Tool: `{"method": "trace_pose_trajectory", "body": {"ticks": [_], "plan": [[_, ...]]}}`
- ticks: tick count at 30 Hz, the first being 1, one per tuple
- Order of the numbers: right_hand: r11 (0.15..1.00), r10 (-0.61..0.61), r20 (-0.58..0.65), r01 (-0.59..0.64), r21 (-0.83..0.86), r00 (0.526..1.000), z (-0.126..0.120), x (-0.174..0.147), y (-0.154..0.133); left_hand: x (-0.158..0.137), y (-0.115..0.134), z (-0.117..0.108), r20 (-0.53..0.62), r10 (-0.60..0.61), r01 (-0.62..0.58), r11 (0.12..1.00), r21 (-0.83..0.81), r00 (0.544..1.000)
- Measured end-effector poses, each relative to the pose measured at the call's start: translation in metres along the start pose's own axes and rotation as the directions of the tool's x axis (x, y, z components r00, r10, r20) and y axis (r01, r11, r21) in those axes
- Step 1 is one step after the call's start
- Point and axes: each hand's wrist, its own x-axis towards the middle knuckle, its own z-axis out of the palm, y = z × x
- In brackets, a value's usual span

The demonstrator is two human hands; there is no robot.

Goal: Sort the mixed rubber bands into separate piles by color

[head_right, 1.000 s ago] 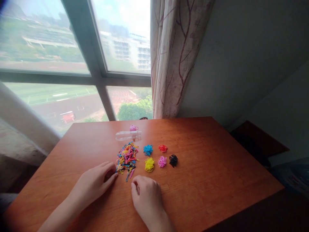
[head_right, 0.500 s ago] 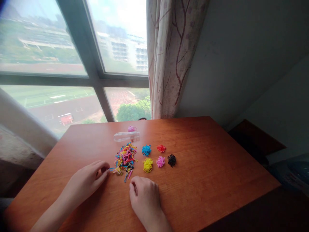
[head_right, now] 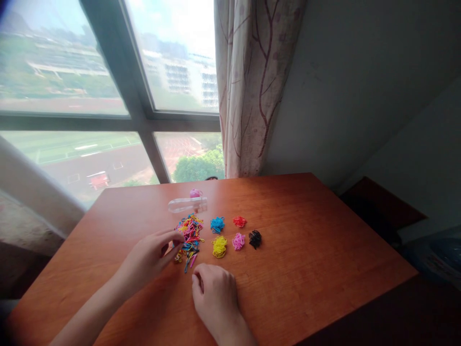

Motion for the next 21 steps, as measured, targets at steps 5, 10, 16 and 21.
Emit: {"method": "trace_pose_trajectory", "body": {"ticks": [5,10,16,21], "plan": [[0.999,-0.011,-0.025,0.011,0.036,1.000,0.004,0.000,0.002,0.050,0.022,0.002,0.100,0.085,-0.109,0.957,0.268,0.991],[0.997,-0.024,-0.046,0.027,0.069,0.999,0.007,-0.001,0.002,0.086,0.032,0.012,0.186,0.149,-0.204,0.922,0.329,0.971],[0.996,-0.026,-0.045,0.029,0.080,0.999,0.006,-0.001,0.003,0.096,0.031,0.021,0.258,0.166,-0.255,0.893,0.369,0.952],[0.997,-0.022,-0.042,0.025,0.076,0.999,0.005,-0.001,0.002,0.097,0.030,0.022,0.266,0.144,-0.241,0.894,0.378,0.953]]}}
